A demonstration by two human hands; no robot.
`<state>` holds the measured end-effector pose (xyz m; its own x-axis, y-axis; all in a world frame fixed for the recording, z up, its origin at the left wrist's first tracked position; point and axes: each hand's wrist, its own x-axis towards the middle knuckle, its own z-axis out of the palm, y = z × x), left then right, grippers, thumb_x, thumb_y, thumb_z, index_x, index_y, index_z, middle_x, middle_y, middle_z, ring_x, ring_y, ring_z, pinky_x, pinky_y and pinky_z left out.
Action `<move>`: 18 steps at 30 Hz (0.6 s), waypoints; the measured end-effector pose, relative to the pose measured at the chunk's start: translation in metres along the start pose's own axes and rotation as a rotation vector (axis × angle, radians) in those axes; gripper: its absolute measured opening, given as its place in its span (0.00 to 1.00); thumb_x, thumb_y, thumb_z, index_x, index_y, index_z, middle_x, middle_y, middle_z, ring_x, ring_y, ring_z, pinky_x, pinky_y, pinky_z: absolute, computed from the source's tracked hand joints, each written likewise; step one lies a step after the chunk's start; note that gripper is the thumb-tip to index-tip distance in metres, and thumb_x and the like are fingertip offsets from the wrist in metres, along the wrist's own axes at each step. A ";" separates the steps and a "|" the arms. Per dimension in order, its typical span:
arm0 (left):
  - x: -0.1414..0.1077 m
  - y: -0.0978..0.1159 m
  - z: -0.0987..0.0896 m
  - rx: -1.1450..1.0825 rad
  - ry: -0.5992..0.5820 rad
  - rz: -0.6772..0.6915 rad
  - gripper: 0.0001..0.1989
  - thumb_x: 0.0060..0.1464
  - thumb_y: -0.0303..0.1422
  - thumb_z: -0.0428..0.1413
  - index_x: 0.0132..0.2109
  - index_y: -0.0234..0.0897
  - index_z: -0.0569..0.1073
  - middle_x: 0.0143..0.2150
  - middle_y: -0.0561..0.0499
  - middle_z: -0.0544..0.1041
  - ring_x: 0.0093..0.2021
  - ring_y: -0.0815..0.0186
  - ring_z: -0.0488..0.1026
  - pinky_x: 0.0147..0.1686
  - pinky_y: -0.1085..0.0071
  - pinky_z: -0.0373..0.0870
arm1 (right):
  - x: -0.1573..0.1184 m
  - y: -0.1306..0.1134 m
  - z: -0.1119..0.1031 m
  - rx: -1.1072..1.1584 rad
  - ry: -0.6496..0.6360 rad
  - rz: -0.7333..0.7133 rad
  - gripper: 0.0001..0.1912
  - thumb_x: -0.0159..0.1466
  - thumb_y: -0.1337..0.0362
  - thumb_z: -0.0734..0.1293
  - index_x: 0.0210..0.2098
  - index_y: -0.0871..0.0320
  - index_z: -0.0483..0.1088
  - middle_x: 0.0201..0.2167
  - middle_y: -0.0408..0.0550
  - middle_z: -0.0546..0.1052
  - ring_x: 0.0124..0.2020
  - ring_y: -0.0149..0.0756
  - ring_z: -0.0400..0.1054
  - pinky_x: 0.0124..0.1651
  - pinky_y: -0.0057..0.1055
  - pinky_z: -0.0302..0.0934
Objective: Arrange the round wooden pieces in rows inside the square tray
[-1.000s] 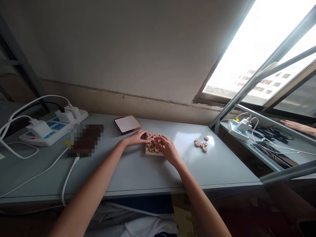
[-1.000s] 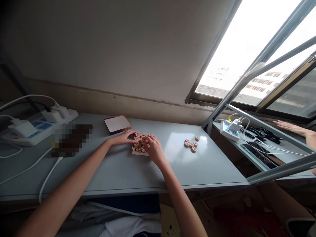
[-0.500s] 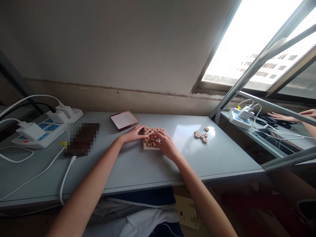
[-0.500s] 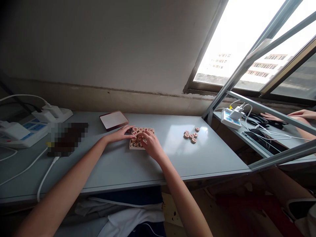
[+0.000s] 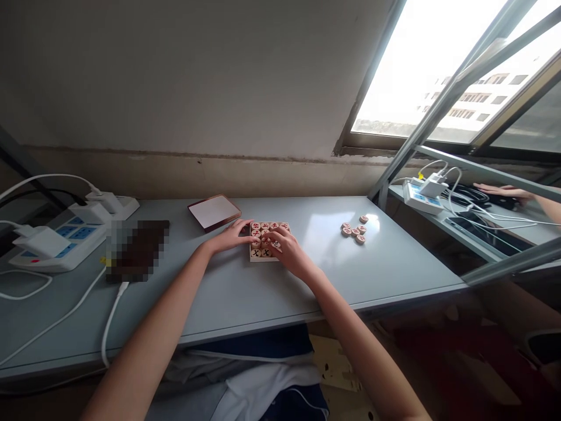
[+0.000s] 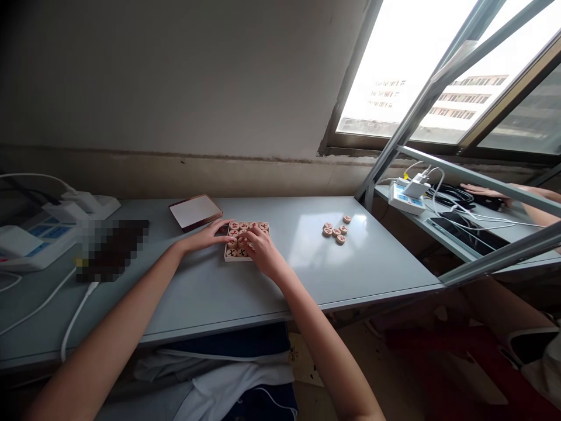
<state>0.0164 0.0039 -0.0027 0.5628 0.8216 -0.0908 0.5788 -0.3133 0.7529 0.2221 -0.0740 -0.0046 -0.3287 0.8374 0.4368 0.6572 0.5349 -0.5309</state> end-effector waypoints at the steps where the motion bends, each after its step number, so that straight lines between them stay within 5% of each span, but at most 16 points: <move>1: 0.000 0.000 0.000 -0.001 -0.002 0.001 0.40 0.48 0.53 0.53 0.64 0.43 0.54 0.67 0.47 0.53 0.63 0.53 0.55 0.59 0.64 0.56 | 0.000 0.000 0.000 0.001 0.002 0.001 0.10 0.66 0.64 0.59 0.45 0.53 0.68 0.41 0.49 0.69 0.43 0.36 0.64 0.47 0.35 0.61; 11: 0.002 0.000 0.000 -0.025 0.001 0.008 0.40 0.47 0.53 0.54 0.64 0.43 0.55 0.66 0.46 0.54 0.63 0.53 0.56 0.59 0.64 0.57 | -0.002 0.002 -0.009 -0.112 0.023 0.024 0.11 0.66 0.63 0.59 0.46 0.52 0.69 0.46 0.49 0.70 0.46 0.38 0.65 0.48 0.35 0.58; 18: 0.000 0.002 -0.001 -0.007 -0.012 -0.016 0.40 0.47 0.53 0.54 0.64 0.44 0.55 0.66 0.47 0.53 0.63 0.52 0.55 0.59 0.62 0.56 | -0.023 0.047 -0.065 -0.511 0.277 0.322 0.13 0.65 0.62 0.58 0.45 0.53 0.70 0.48 0.50 0.72 0.50 0.44 0.63 0.51 0.44 0.52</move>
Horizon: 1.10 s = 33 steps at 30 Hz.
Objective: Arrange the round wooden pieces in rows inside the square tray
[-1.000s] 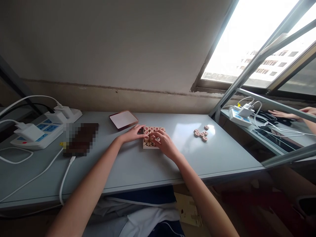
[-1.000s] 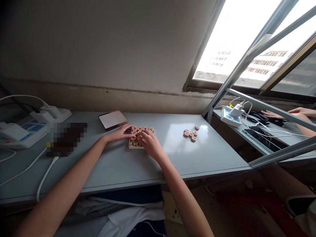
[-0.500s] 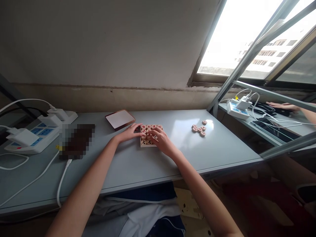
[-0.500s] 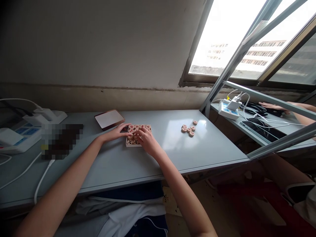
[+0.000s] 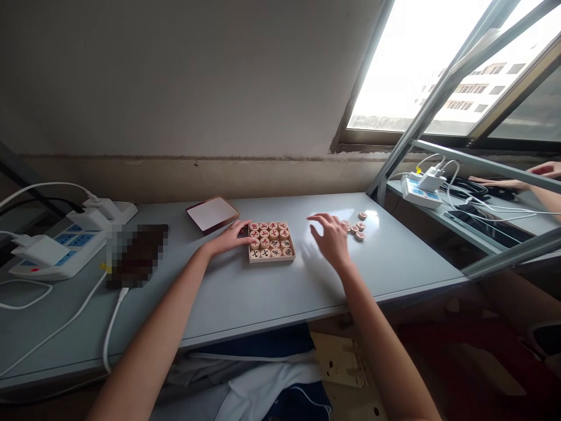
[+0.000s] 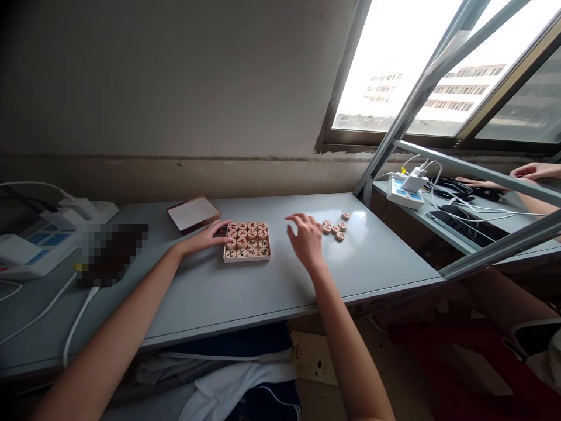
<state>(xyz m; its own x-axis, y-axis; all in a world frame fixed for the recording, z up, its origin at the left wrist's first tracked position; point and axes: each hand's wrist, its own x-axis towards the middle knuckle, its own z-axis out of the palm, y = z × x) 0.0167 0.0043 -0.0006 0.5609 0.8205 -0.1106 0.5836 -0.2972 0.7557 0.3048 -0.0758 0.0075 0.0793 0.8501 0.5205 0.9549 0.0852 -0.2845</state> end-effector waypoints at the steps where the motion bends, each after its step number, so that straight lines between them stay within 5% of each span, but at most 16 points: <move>1: 0.000 0.000 0.000 0.001 0.002 -0.001 0.40 0.47 0.54 0.54 0.64 0.45 0.55 0.66 0.47 0.53 0.63 0.52 0.55 0.59 0.62 0.56 | -0.002 0.017 -0.004 -0.077 -0.003 0.071 0.14 0.64 0.62 0.58 0.46 0.54 0.70 0.50 0.52 0.71 0.51 0.46 0.62 0.51 0.45 0.52; 5: 0.000 0.000 0.000 -0.003 0.000 -0.007 0.40 0.47 0.53 0.54 0.64 0.45 0.55 0.66 0.47 0.53 0.63 0.52 0.55 0.59 0.63 0.57 | -0.018 0.083 -0.012 -0.300 -0.120 0.351 0.21 0.63 0.59 0.57 0.52 0.60 0.67 0.58 0.59 0.64 0.59 0.52 0.54 0.54 0.52 0.49; 9: 0.001 0.000 0.001 -0.015 0.001 -0.009 0.40 0.47 0.53 0.54 0.64 0.44 0.55 0.66 0.46 0.53 0.62 0.53 0.56 0.58 0.64 0.58 | -0.033 0.116 -0.013 -0.333 -0.184 0.392 0.25 0.64 0.57 0.53 0.57 0.59 0.62 0.61 0.56 0.61 0.60 0.49 0.52 0.57 0.54 0.45; 16: 0.004 -0.007 0.002 -0.010 0.008 0.033 0.38 0.48 0.52 0.54 0.63 0.45 0.56 0.65 0.47 0.55 0.62 0.54 0.58 0.58 0.65 0.58 | -0.035 0.105 -0.009 -0.334 -0.101 0.284 0.20 0.63 0.58 0.53 0.46 0.57 0.70 0.56 0.56 0.66 0.56 0.50 0.55 0.57 0.55 0.42; 22: 0.004 -0.006 0.002 -0.017 0.003 0.027 0.38 0.48 0.52 0.54 0.63 0.45 0.56 0.66 0.47 0.54 0.62 0.55 0.57 0.59 0.65 0.57 | -0.024 0.105 -0.007 -0.317 -0.012 0.261 0.20 0.63 0.60 0.56 0.51 0.60 0.64 0.50 0.59 0.69 0.52 0.50 0.59 0.53 0.49 0.47; 28: 0.002 -0.002 0.002 -0.015 0.008 0.006 0.39 0.48 0.52 0.54 0.64 0.43 0.55 0.66 0.46 0.53 0.63 0.54 0.55 0.59 0.64 0.56 | -0.007 0.110 -0.004 -0.321 -0.134 0.118 0.17 0.65 0.61 0.54 0.47 0.55 0.68 0.46 0.53 0.73 0.49 0.47 0.62 0.57 0.50 0.40; 33: 0.003 -0.007 0.002 -0.006 0.011 0.037 0.38 0.49 0.52 0.53 0.63 0.45 0.56 0.66 0.47 0.54 0.62 0.54 0.57 0.59 0.64 0.57 | -0.006 0.097 -0.002 -0.239 -0.106 0.055 0.16 0.66 0.59 0.54 0.39 0.56 0.71 0.47 0.51 0.73 0.46 0.43 0.64 0.54 0.45 0.43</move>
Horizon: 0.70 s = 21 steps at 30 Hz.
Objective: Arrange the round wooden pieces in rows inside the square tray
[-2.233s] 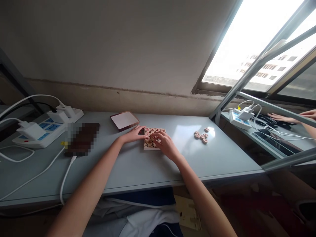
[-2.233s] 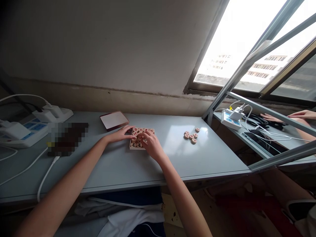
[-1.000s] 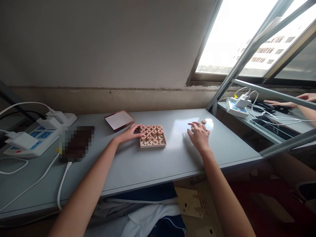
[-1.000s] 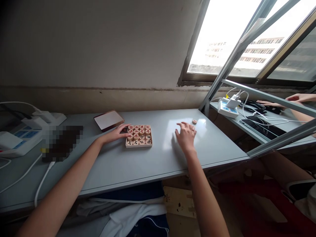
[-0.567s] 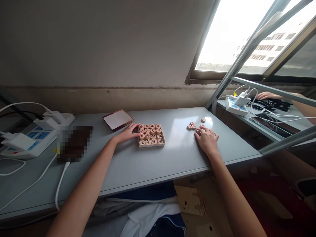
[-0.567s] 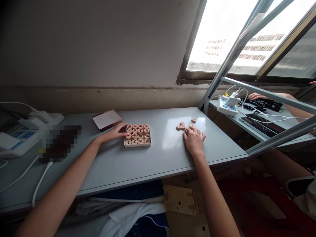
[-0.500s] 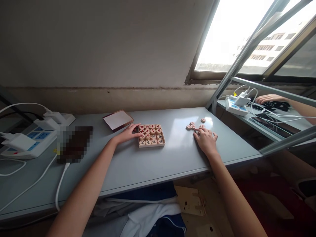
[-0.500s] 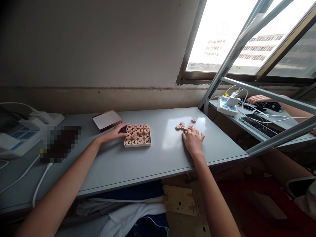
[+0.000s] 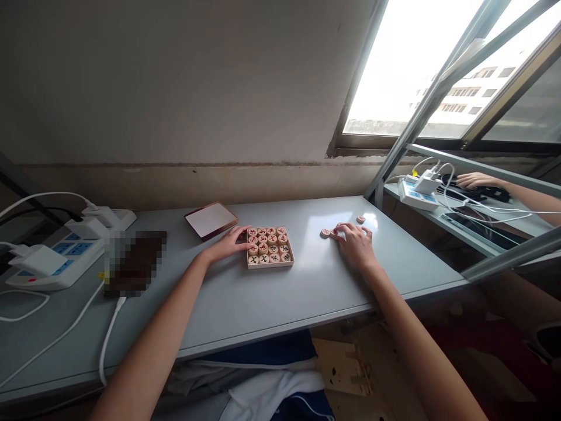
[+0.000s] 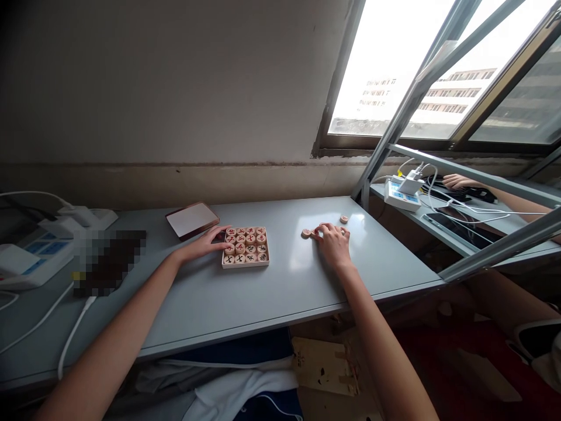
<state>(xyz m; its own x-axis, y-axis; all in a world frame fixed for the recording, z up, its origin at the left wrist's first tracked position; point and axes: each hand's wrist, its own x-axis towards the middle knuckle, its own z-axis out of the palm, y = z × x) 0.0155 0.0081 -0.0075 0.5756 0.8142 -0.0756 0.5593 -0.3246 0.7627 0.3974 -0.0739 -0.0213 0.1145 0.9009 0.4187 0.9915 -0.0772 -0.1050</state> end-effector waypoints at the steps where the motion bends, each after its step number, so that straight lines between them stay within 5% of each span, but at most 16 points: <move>1: 0.000 -0.001 0.000 0.006 0.005 0.004 0.37 0.49 0.52 0.53 0.63 0.45 0.56 0.66 0.47 0.54 0.62 0.54 0.57 0.58 0.64 0.57 | 0.000 -0.003 -0.001 0.013 -0.001 -0.003 0.16 0.66 0.57 0.54 0.38 0.56 0.71 0.48 0.51 0.73 0.46 0.44 0.64 0.53 0.44 0.44; 7: 0.001 -0.001 0.000 0.028 0.001 -0.011 0.39 0.49 0.52 0.53 0.64 0.42 0.55 0.66 0.46 0.54 0.62 0.55 0.56 0.59 0.66 0.57 | 0.002 -0.029 -0.012 0.156 -0.074 -0.068 0.17 0.63 0.48 0.59 0.36 0.52 0.72 0.43 0.48 0.74 0.48 0.46 0.62 0.49 0.44 0.47; 13: 0.002 -0.004 0.000 0.019 -0.010 0.002 0.38 0.50 0.52 0.53 0.64 0.43 0.55 0.66 0.47 0.53 0.63 0.55 0.56 0.60 0.64 0.55 | 0.000 -0.088 -0.028 0.419 -0.068 -0.226 0.15 0.62 0.48 0.62 0.37 0.50 0.71 0.42 0.45 0.74 0.44 0.40 0.64 0.47 0.37 0.51; 21: 0.001 0.000 0.001 0.007 0.012 -0.004 0.38 0.49 0.50 0.54 0.64 0.42 0.56 0.66 0.46 0.54 0.63 0.54 0.55 0.61 0.62 0.54 | -0.005 -0.142 -0.013 0.349 -0.128 -0.396 0.11 0.61 0.52 0.65 0.38 0.50 0.71 0.39 0.44 0.74 0.42 0.38 0.63 0.46 0.36 0.50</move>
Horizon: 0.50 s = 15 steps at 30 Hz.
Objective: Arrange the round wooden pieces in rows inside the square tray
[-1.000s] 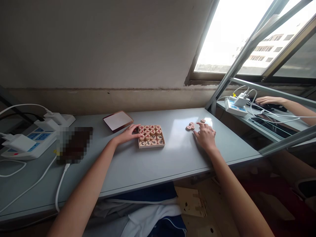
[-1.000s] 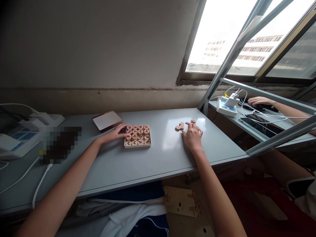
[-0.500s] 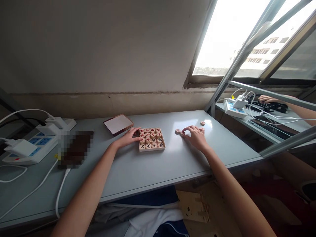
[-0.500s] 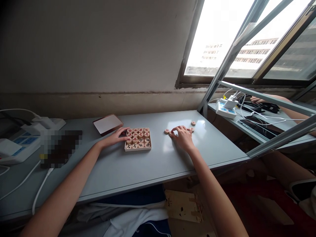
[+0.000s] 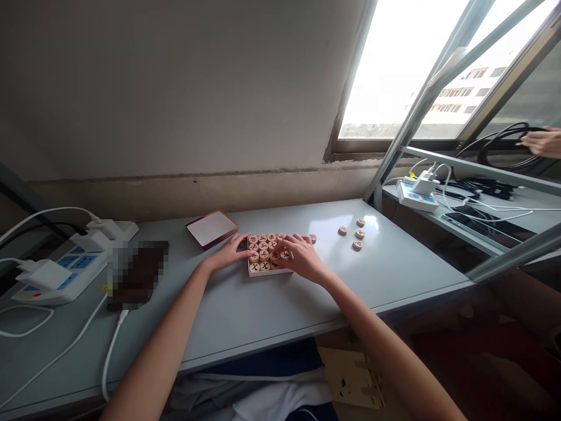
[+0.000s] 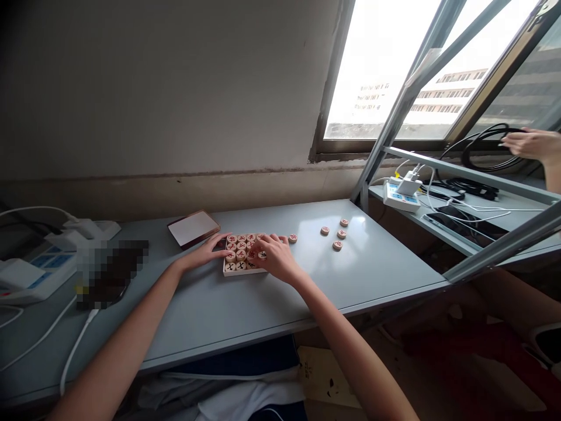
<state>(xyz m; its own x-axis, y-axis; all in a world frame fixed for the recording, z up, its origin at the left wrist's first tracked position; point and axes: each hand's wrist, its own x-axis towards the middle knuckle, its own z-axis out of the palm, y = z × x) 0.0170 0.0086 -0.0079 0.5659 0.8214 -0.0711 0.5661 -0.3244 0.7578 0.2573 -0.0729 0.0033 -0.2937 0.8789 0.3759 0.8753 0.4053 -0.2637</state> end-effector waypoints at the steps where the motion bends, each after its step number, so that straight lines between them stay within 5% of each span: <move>1: 0.000 0.001 0.000 0.001 -0.002 -0.006 0.38 0.49 0.50 0.54 0.64 0.42 0.55 0.66 0.45 0.53 0.64 0.54 0.54 0.61 0.62 0.54 | 0.000 0.000 0.002 -0.009 0.005 0.007 0.11 0.61 0.52 0.65 0.38 0.50 0.70 0.39 0.44 0.75 0.41 0.38 0.63 0.45 0.36 0.50; 15: -0.002 0.006 0.000 -0.014 -0.009 -0.040 0.40 0.48 0.51 0.54 0.64 0.41 0.54 0.67 0.45 0.52 0.63 0.54 0.55 0.60 0.63 0.55 | -0.009 0.014 -0.007 0.036 0.090 0.087 0.10 0.65 0.57 0.60 0.44 0.49 0.69 0.42 0.44 0.75 0.44 0.37 0.65 0.48 0.37 0.52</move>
<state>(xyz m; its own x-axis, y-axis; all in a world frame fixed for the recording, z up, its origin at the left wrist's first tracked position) 0.0190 0.0047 -0.0032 0.5485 0.8293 -0.1068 0.5796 -0.2850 0.7635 0.2751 -0.0769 0.0025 -0.1799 0.8858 0.4278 0.8813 0.3383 -0.3300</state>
